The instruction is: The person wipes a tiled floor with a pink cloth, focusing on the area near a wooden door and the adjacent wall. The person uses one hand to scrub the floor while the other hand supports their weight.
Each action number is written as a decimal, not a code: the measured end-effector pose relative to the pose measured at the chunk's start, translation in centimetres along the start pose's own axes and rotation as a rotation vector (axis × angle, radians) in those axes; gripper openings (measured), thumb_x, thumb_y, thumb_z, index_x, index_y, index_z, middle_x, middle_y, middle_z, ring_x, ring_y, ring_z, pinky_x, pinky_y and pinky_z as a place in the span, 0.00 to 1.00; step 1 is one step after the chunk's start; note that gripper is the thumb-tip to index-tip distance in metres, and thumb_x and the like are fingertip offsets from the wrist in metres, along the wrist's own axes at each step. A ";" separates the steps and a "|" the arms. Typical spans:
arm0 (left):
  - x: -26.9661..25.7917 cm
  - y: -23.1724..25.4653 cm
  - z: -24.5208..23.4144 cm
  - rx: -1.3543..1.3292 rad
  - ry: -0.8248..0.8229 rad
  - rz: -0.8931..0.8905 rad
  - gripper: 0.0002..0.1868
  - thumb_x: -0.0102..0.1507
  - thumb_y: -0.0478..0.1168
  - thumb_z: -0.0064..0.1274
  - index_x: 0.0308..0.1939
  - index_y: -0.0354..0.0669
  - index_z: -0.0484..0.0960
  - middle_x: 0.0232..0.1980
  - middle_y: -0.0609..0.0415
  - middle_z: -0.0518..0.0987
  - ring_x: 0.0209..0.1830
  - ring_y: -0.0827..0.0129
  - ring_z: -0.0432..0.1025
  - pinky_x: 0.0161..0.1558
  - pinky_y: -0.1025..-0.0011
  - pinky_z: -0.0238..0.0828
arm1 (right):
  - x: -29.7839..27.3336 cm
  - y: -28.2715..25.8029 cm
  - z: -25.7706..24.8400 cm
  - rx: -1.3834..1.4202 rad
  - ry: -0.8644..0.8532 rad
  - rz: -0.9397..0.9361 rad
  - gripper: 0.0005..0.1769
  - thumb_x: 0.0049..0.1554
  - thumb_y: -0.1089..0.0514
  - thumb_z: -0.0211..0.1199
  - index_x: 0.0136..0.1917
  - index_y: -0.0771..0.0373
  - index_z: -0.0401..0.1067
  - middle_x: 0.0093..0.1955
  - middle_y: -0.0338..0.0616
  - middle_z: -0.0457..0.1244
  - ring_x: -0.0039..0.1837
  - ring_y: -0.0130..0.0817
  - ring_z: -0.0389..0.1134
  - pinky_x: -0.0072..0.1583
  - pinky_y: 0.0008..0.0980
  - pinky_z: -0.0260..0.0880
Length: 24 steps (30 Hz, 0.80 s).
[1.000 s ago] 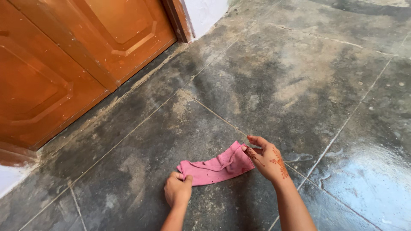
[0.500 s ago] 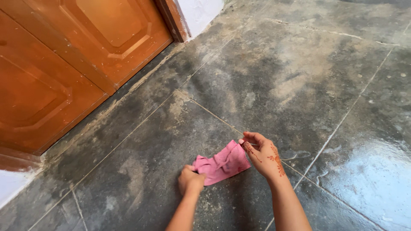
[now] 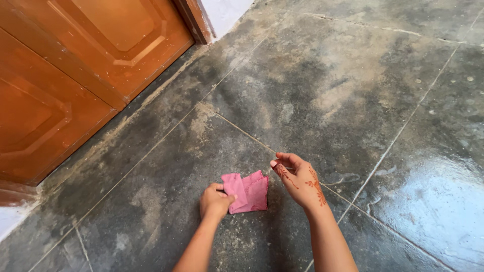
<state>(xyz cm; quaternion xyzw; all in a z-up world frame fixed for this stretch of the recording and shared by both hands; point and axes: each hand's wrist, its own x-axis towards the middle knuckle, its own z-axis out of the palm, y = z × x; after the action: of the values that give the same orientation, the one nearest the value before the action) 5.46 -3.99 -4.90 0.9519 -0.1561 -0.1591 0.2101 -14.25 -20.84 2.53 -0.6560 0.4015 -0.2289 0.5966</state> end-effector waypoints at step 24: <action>6.0 11.2 7.0 0.182 0.009 0.996 0.18 0.68 0.55 0.45 0.38 0.47 0.81 0.34 0.45 0.82 0.32 0.51 0.78 0.36 0.50 0.76 | 1.1 1.2 -3.5 0.966 0.428 0.178 0.17 0.65 0.55 0.51 0.62 0.67 0.69 0.57 0.50 0.69 0.54 0.38 0.72 0.57 0.35 0.73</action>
<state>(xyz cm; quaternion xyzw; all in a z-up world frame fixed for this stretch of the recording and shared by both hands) 5.68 -18.25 -7.30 0.7771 -0.6034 -0.0216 0.1774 -16.65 -23.73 1.83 -0.2088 0.4174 -0.4649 0.7524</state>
